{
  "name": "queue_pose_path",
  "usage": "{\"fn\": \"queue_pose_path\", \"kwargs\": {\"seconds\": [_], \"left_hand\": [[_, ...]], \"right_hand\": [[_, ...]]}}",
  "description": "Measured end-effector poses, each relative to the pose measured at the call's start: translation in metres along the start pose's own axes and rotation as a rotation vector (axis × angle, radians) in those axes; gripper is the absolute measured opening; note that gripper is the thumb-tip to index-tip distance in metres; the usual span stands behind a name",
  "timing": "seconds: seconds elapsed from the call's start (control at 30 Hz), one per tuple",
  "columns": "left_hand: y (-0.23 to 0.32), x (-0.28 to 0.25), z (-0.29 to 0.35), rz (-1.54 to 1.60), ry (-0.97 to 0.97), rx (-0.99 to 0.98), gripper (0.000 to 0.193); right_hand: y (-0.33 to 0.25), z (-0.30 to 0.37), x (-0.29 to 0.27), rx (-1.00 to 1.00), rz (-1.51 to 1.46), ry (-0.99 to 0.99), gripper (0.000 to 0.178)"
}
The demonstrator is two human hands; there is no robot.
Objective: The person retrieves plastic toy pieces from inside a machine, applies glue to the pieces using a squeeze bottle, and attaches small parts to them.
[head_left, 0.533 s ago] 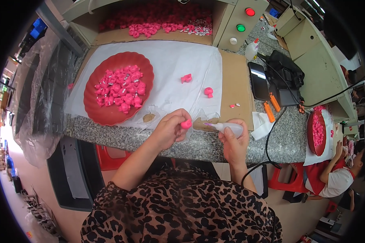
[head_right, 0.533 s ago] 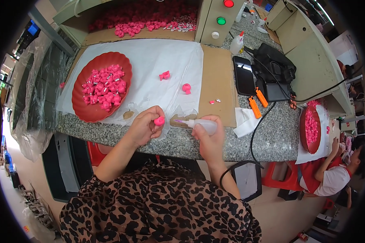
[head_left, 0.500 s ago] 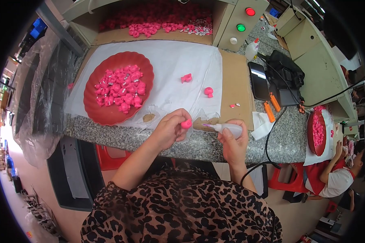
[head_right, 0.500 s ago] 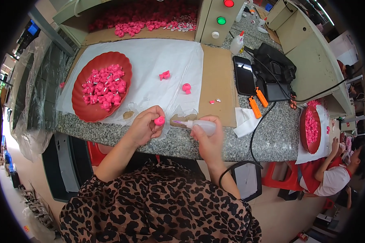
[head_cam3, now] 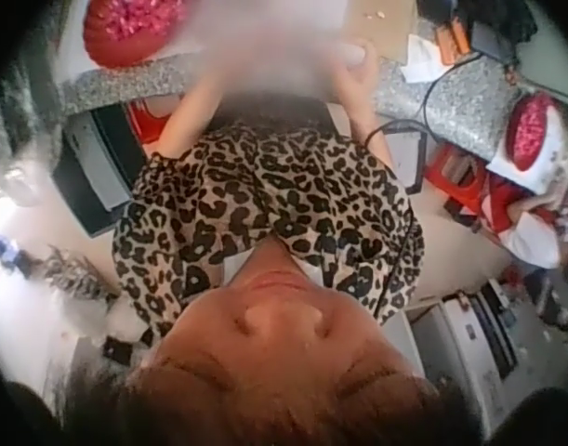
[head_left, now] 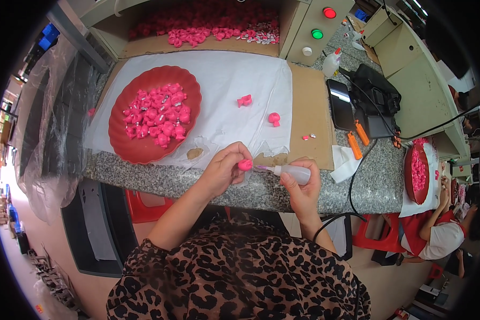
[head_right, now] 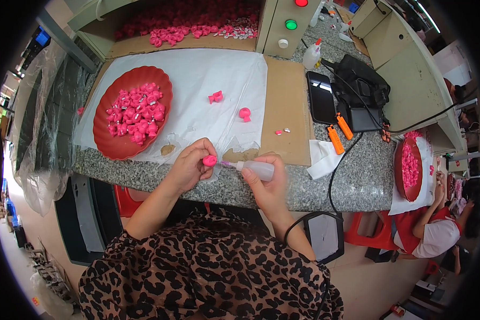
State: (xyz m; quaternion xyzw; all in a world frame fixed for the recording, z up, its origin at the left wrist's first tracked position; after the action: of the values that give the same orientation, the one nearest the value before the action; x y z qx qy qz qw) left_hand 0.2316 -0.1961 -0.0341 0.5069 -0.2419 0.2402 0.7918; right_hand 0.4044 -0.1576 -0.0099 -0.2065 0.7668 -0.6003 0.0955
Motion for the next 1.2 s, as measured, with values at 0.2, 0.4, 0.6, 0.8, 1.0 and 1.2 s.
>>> {"fn": "queue_pose_path", "kwargs": {"seconds": [0.2, 0.4, 0.6, 0.8, 1.0, 1.2], "left_hand": [[-0.003, -0.002, 0.000, -0.010, -0.005, 0.031, 0.011], [-0.002, 0.000, 0.000, -0.038, 0.024, 0.028, 0.011], [0.002, 0.001, 0.002, 0.185, -0.081, -0.105, 0.010], [0.001, 0.006, 0.007, 0.018, -0.195, -0.141, 0.031], [0.003, -0.004, 0.004, -0.176, -0.157, -0.129, 0.038], [-0.001, -0.005, 0.002, -0.183, -0.183, -0.132, 0.041]], "right_hand": [[-0.005, 0.002, 0.003, 0.041, -0.064, 0.011, 0.026], [-0.001, 0.003, 0.002, -0.024, 0.011, 0.001, 0.026], [0.007, -0.006, -0.005, 0.196, -0.403, 0.148, 0.024], [0.011, -0.012, -0.009, 0.215, -0.484, 0.184, 0.022], [-0.001, -0.018, -0.011, 0.123, -0.294, 0.144, 0.022], [-0.003, -0.016, -0.006, 0.019, -0.082, 0.014, 0.023]]}}
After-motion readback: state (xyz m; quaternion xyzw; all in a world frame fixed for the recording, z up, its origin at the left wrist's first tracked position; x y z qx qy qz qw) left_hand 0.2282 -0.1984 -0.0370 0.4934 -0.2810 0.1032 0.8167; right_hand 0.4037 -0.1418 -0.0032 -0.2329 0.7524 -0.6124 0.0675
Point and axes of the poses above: each hand's wrist, its own z-axis away from the middle knuckle, its own x-axis out of the palm, y = z × x, the point moved 3 cm from there along -z, towards the middle knuckle, and after that the axes turned 8 degrees about -x, right-handed, at the moved point
